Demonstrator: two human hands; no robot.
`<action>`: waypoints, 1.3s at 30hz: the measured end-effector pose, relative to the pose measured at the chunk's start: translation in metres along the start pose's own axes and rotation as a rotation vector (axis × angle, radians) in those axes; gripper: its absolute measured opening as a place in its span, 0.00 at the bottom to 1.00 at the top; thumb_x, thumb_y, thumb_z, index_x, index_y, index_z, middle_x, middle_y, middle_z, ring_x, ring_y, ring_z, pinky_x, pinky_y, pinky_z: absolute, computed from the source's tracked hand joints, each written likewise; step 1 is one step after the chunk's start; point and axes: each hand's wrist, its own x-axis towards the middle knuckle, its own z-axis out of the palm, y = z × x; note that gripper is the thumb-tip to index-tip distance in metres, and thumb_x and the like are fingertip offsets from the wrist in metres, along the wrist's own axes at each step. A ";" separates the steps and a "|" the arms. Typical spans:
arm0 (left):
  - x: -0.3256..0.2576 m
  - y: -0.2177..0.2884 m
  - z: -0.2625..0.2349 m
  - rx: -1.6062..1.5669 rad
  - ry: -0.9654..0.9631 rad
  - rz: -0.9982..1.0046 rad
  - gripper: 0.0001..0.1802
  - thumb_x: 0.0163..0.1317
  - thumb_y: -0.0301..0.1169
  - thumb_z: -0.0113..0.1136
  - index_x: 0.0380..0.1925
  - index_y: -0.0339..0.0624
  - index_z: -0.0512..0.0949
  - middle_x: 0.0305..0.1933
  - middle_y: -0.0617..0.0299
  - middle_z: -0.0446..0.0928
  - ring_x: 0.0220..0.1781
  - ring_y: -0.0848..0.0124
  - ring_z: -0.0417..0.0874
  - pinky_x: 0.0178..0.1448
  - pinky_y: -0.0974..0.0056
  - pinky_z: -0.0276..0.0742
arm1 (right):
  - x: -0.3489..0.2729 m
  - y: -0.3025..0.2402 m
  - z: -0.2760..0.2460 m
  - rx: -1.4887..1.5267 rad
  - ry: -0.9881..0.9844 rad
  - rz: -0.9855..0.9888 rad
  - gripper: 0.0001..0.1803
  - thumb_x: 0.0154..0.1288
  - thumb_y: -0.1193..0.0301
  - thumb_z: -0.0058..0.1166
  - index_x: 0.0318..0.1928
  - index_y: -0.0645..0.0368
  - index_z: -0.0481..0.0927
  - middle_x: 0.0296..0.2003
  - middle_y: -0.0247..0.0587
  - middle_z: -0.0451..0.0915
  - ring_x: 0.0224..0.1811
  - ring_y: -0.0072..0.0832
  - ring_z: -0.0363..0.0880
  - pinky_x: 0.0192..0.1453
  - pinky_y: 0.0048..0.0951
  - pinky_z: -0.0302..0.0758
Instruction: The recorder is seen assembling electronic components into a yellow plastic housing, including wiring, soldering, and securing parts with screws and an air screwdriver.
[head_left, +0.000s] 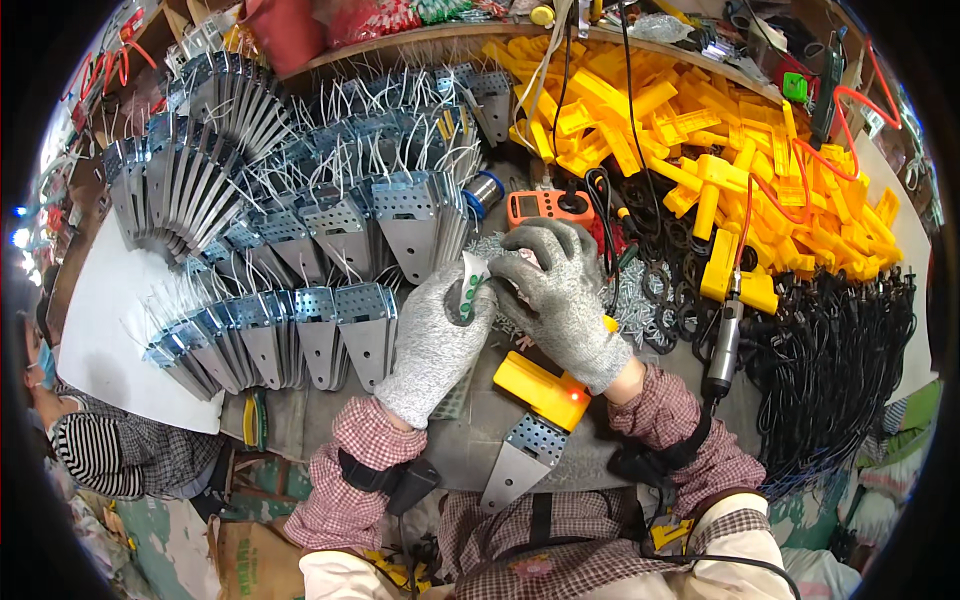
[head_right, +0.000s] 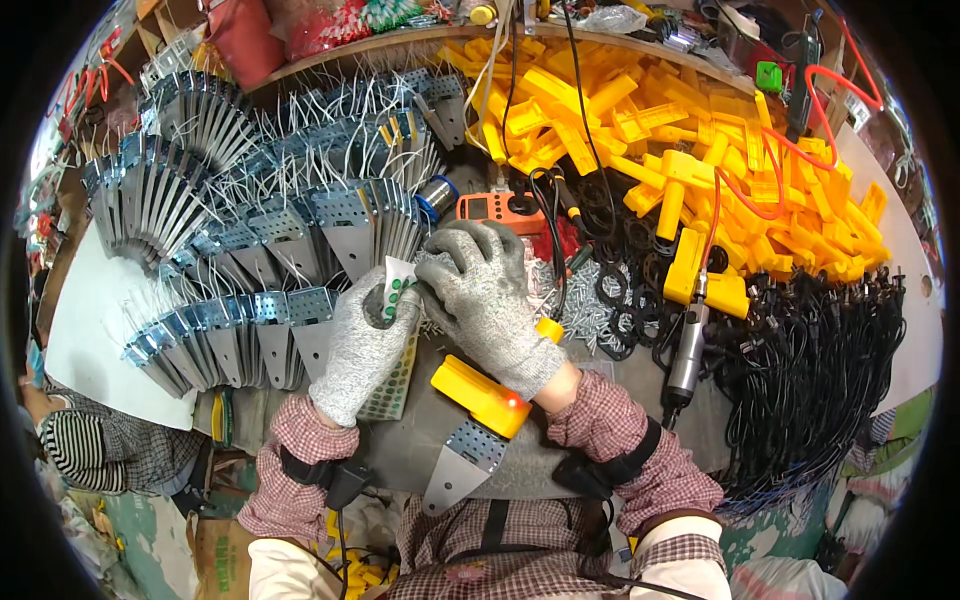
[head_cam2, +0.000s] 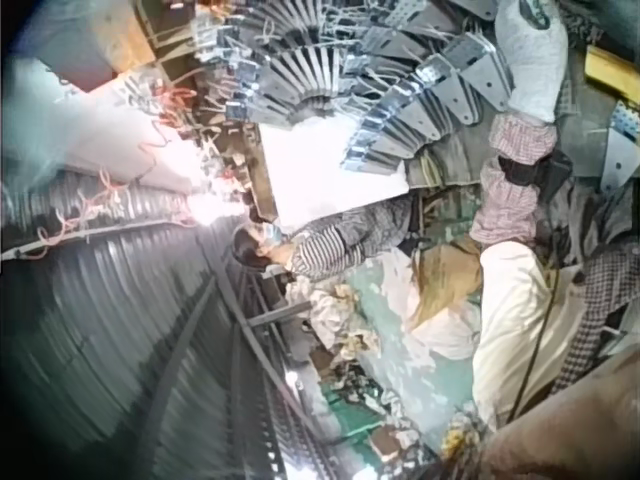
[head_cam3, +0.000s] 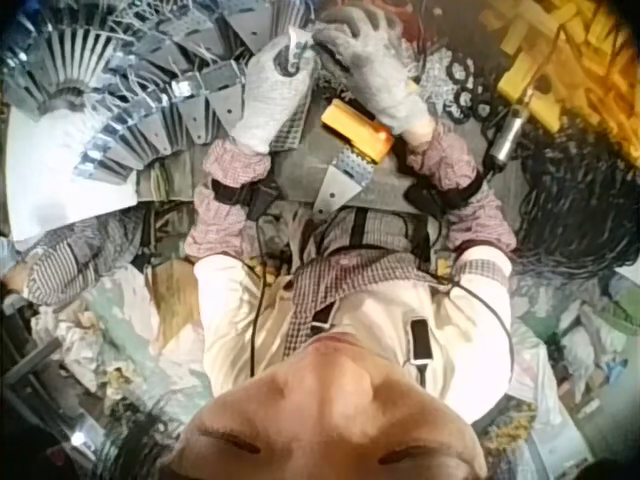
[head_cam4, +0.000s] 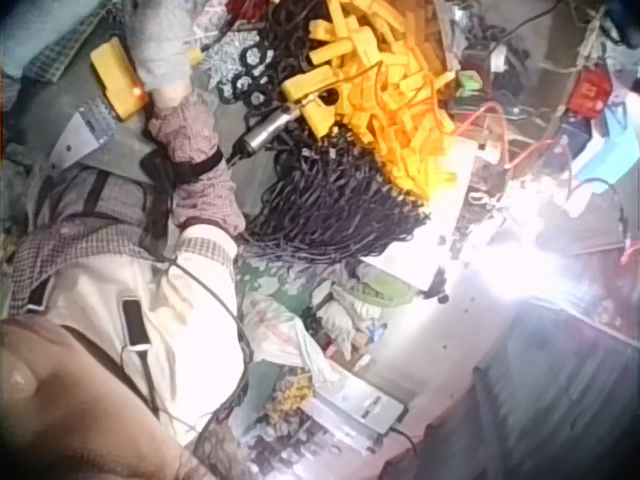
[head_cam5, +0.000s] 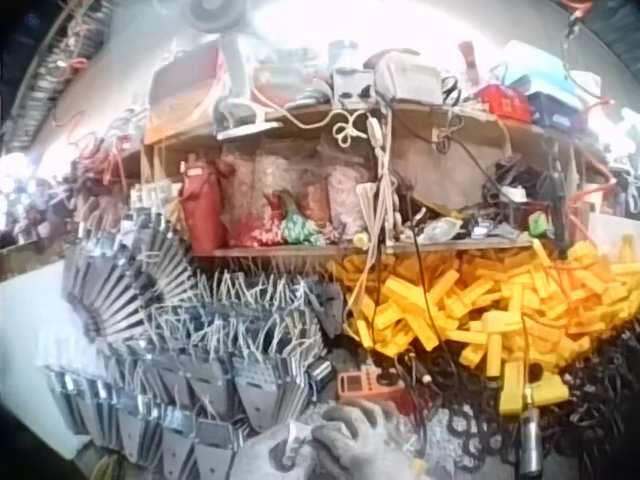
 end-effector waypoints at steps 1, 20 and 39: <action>0.004 0.000 0.003 0.065 0.004 0.053 0.11 0.65 0.27 0.63 0.45 0.33 0.81 0.37 0.51 0.84 0.39 0.66 0.86 0.44 0.63 0.80 | 0.000 0.004 0.004 -0.037 0.033 -0.016 0.13 0.54 0.66 0.66 0.40 0.52 0.82 0.49 0.37 0.77 0.61 0.40 0.72 0.68 0.49 0.63; -0.193 0.020 0.017 0.485 -0.808 0.436 0.34 0.66 0.41 0.59 0.69 0.36 0.67 0.76 0.47 0.64 0.77 0.54 0.64 0.82 0.48 0.54 | -0.066 0.029 -0.006 0.360 -0.631 -0.031 0.11 0.62 0.70 0.61 0.44 0.59 0.85 0.56 0.43 0.77 0.69 0.45 0.67 0.76 0.47 0.61; -0.050 0.035 0.175 0.120 0.083 -0.043 0.07 0.53 0.29 0.66 0.31 0.41 0.81 0.31 0.51 0.81 0.35 0.57 0.83 0.42 0.52 0.81 | 0.093 0.184 -0.009 -0.470 -0.810 -0.198 0.15 0.53 0.65 0.62 0.44 0.51 0.85 0.32 0.53 0.85 0.35 0.51 0.85 0.39 0.46 0.80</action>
